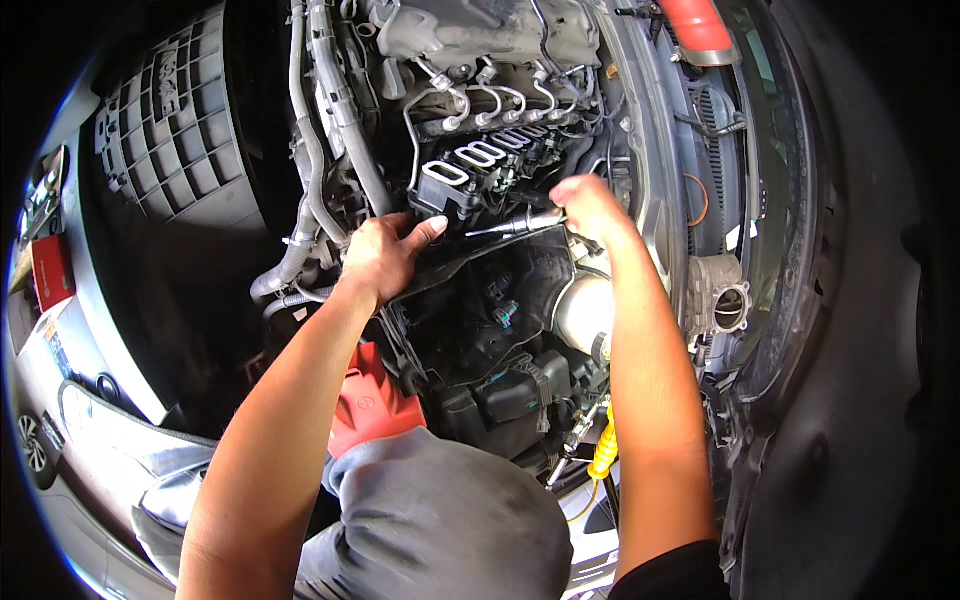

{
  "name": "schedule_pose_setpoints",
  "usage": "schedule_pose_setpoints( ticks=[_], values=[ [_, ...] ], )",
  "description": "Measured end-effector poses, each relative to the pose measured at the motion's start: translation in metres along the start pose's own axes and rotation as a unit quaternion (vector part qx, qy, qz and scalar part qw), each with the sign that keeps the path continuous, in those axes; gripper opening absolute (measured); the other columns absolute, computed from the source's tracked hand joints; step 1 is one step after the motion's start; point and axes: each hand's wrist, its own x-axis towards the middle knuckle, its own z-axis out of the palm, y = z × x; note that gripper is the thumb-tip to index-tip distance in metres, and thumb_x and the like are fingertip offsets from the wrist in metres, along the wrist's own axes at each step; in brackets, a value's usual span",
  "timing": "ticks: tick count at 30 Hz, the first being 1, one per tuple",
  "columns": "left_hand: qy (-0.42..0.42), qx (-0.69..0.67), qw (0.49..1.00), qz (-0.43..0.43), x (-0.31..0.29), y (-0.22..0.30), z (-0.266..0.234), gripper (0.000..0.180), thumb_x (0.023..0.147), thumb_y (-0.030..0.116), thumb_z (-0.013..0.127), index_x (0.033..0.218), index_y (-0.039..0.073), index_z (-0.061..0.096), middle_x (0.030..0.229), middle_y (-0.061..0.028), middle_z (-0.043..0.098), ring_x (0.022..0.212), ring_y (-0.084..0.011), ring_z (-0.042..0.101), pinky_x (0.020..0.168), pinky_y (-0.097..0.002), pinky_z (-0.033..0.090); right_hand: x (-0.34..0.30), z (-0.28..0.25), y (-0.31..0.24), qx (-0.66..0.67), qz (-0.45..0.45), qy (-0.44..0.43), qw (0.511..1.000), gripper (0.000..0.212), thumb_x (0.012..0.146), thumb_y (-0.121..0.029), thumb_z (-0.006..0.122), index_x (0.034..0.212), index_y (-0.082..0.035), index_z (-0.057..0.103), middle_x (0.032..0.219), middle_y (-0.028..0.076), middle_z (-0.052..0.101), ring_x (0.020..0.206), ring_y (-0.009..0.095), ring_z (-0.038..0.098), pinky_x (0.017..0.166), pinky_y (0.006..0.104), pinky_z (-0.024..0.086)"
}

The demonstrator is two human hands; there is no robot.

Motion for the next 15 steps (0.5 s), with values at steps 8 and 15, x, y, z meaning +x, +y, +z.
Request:
schedule_pose_setpoints(
  ticks=[8,15],
  values=[
    [-0.02,0.009,1.0,-0.001,-0.003,0.004,-0.002,0.065,0.093,0.06,0.065,0.103,-0.003,0.072,0.093,-0.0262,0.072,0.094,-0.0416,0.071,0.086,-0.0468,0.054,0.089,-0.01,-0.017,0.328,0.085,0.093,0.936,0.049,0.093,-0.005,0.049,0.139,0.012,0.041,0.15,0.033,0.038,0.14,0.051,0.038,0.111,0.0665,0.038],
    [0.028,0.018,0.999,0.027,-0.012,0.01,-0.007,0.05,0.099,0.042,0.066,0.089,-0.007,0.069,0.069,-0.0244,0.066,0.068,-0.037,0.069,0.069,-0.0442,0.053,0.143,0.015,0.001,0.501,0.218,0.046,0.836,0.05,0.092,-0.013,0.052,0.138,0.006,0.045,0.149,0.029,0.042,0.138,0.053,0.039,0.11,0.0766,0.026]
  ],
)
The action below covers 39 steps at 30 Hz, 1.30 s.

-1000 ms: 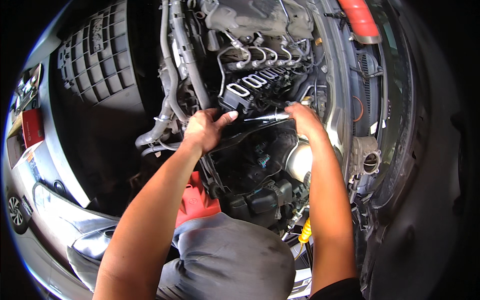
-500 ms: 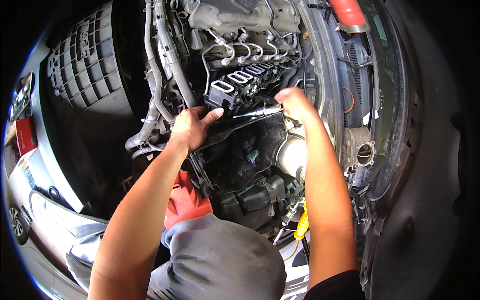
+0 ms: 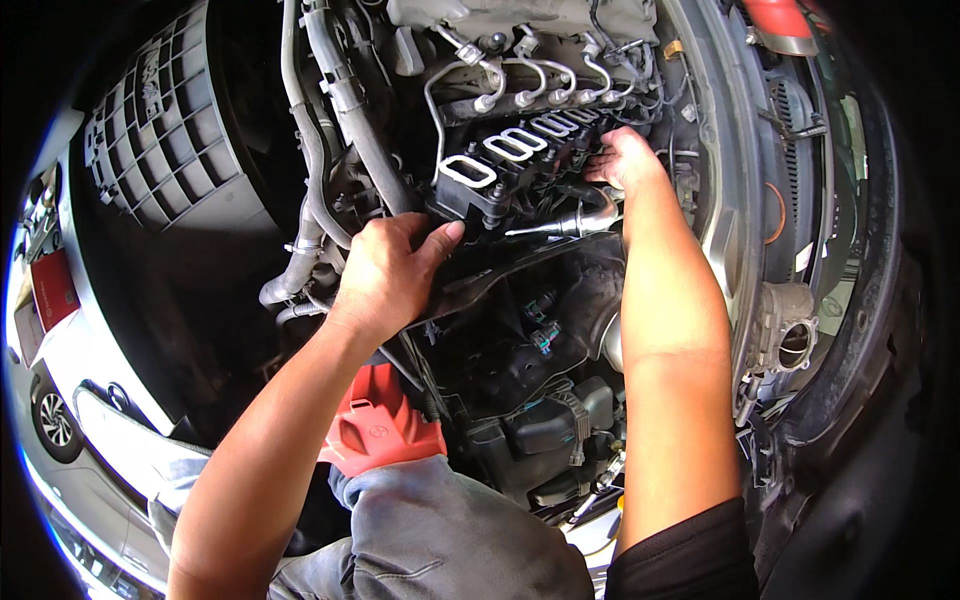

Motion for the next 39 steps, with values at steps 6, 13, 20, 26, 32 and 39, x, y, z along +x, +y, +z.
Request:
schedule_pose_setpoints(
  ticks=[6,13,20,26,32,39],
  values=[
    [-0.016,0.041,0.999,0.016,0.002,0.01,-0.004,0.046,0.098,0.039,0.067,0.085,-0.006,0.067,0.067,-0.0226,0.065,0.067,-0.0363,0.069,0.066,-0.043,0.053,0.009,0.009,0.018,0.117,-0.038,0.047,0.991,0.041,0.095,-0.018,0.046,0.133,-0.004,0.053,0.133,0.019,0.059,0.119,0.04,0.06,0.1,0.0786,0.036],
    [-0.046,0.094,0.994,0.039,0.004,0.018,-0.007,0.046,0.097,0.038,0.068,0.082,-0.005,0.066,0.07,-0.0241,0.065,0.072,-0.0421,0.068,0.067,-0.0439,0.053,-0.002,0.013,0.018,0.102,-0.073,0.143,0.982,0.057,0.097,-0.029,0.047,0.148,-0.004,0.046,0.157,0.017,0.044,0.135,0.035,0.052,0.113,0.0512,0.038],
    [-0.052,0.134,0.989,0.047,0.011,0.025,-0.003,0.06,0.101,0.049,0.057,0.081,-0.006,0.068,0.071,-0.0254,0.066,0.076,-0.0438,0.068,0.071,-0.0477,0.053,0.001,0.006,0.011,0.106,-0.128,0.16,0.973,0.052,0.088,-0.022,0.06,0.137,-0.004,0.057,0.142,0.019,0.058,0.122,0.032,0.06,0.107,0.0441,0.045],
    [-0.057,0.1,0.993,0.019,0.016,0.023,0.004,0.059,0.105,0.044,0.051,0.081,-0.007,0.068,0.071,-0.0281,0.065,0.08,-0.0469,0.067,0.073,-0.0491,0.054,-0.007,0.015,-0.007,-0.014,-0.112,0.102,0.988,0.055,0.083,-0.034,0.065,0.132,-0.009,0.055,0.139,0.011,0.06,0.12,0.036,0.06,0.101,0.0686,0.033],
    [-0.077,0.119,0.988,0.067,0.019,0.016,0.005,0.052,0.106,0.04,0.05,0.086,-0.005,0.068,0.079,-0.0271,0.067,0.085,-0.0471,0.066,0.076,-0.0508,0.054,-0.042,0.007,-0.001,-0.053,-0.045,-0.003,0.998,0.061,0.077,-0.035,0.073,0.129,-0.005,0.059,0.131,0.019,0.065,0.115,0.041,0.064,0.106,0.0688,0.036],
    [-0.092,0.163,0.979,0.076,0.02,0.014,0.005,0.063,0.106,0.049,0.049,0.089,-0.008,0.07,0.073,-0.0193,0.07,0.073,-0.0315,0.072,0.073,-0.0419,0.055,-0.044,0.007,0.002,-0.063,-0.024,-0.011,0.998,0.041,0.079,-0.025,0.075,0.113,-0.004,0.066,0.118,0.019,0.072,0.105,0.038,0.068,0.097,0.0633,0.049]
  ],
)
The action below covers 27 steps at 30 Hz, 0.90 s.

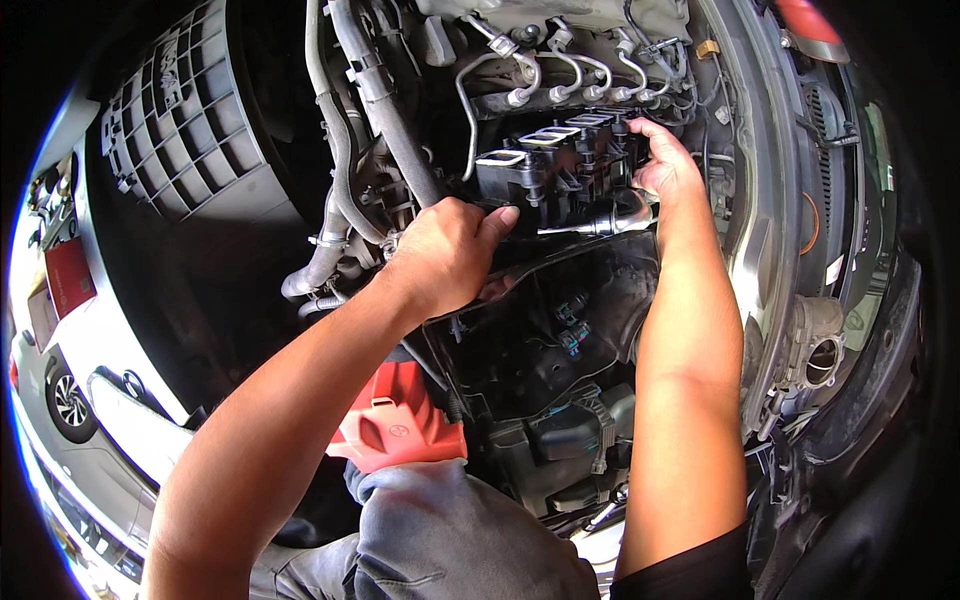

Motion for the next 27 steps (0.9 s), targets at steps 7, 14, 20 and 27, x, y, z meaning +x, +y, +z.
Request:
schedule_pose_setpoints(
  ticks=[7,14,20,27],
  values=[
    [0.017,0.002,0.997,0.069,0.0,-0.007,0.001,0.055,0.106,0.044,0.051,0.091,-0.006,0.069,0.07,-0.0181,0.066,0.067,-0.0323,0.068,0.068,-0.0428,0.054,0.013,-0.005,0.003,0.004,-0.008,-0.04,0.999,0.034,0.083,-0.022,0.072,0.11,-0.004,0.064,0.11,0.018,0.071,0.098,0.035,0.068,0.094,0.0583,0.051],
    [0.017,-0.105,0.994,-0.034,-0.006,0.001,0.003,0.052,0.105,0.037,0.053,0.08,-0.006,0.065,0.071,-0.0273,0.063,0.077,-0.0467,0.066,0.07,-0.0501,0.051,0.018,-0.007,0.008,0.003,-0.052,-0.016,0.999,0.045,0.083,-0.026,0.074,0.12,-0.002,0.066,0.127,0.021,0.068,0.119,0.032,0.062,0.108,0.0528,0.044],
    [0.015,-0.135,0.99,-0.048,-0.012,0.005,0.004,0.051,0.104,0.037,0.057,0.08,-0.006,0.066,0.065,-0.0238,0.063,0.071,-0.0405,0.069,0.068,-0.0475,0.053,0.006,-0.008,0.003,-0.074,-0.057,-0.035,0.995,0.032,0.089,-0.023,0.069,0.115,-0.005,0.067,0.124,0.02,0.067,0.114,0.031,0.063,0.101,0.0528,0.048],
    [-0.017,-0.137,0.985,-0.099,-0.013,0.016,-0.002,0.053,0.101,0.041,0.061,0.083,-0.008,0.067,0.07,-0.0259,0.066,0.073,-0.0428,0.07,0.07,-0.0468,0.054,-0.01,-0.003,0.005,-0.076,-0.08,-0.055,0.992,0.036,0.093,-0.026,0.067,0.127,-0.015,0.066,0.141,0.021,0.056,0.124,0.04,0.055,0.101,0.0594,0.047]
  ],
)
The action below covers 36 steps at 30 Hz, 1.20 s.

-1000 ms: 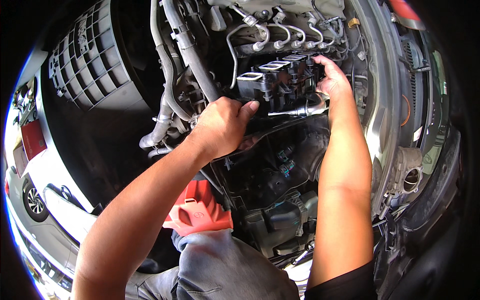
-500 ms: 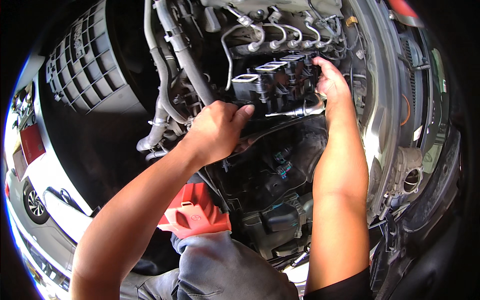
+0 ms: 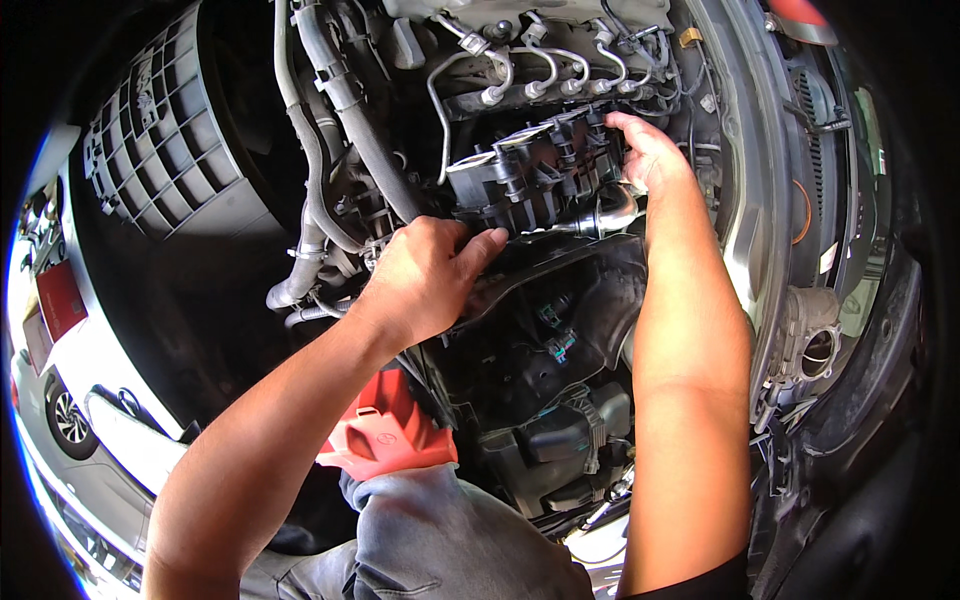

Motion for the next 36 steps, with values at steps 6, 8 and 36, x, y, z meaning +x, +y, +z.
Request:
schedule_pose_setpoints(
  ticks=[6,8,36],
  values=[
    [0.044,0.009,0.999,0.016,0.002,-0.005,0.002,0.056,0.097,0.043,0.066,0.083,-0.012,0.065,0.073,-0.0311,0.065,0.077,-0.0462,0.069,0.072,-0.0475,0.055,0.008,0.001,0.004,0.014,-0.015,0.027,0.999,0.026,0.105,-0.028,0.056,0.118,-0.011,0.07,0.123,0.012,0.069,0.113,0.033,0.067,0.093,0.0594,0.054],
    [0.034,-0.005,0.999,0.019,0.005,-0.006,0.003,0.053,0.098,0.041,0.066,0.085,-0.011,0.066,0.071,-0.0239,0.065,0.069,-0.0353,0.066,0.064,-0.0414,0.053,0.009,-0.001,0.005,0.011,-0.048,0.001,0.999,0.03,0.098,-0.031,0.064,0.12,-0.01,0.068,0.127,0.015,0.066,0.113,0.032,0.064,0.094,0.0562,0.053],
    [0.003,0.096,0.994,-0.046,-0.001,0.009,0.001,0.054,0.101,0.039,0.058,0.091,-0.013,0.063,0.092,-0.0348,0.068,0.097,-0.05,0.067,0.084,-0.0505,0.055,0.0,-0.001,0.001,-0.038,0.003,-0.045,0.998,0.052,0.087,-0.03,0.074,0.132,-0.006,0.061,0.151,0.018,0.048,0.125,0.033,0.056,0.102,0.0534,0.047]
  ],
)
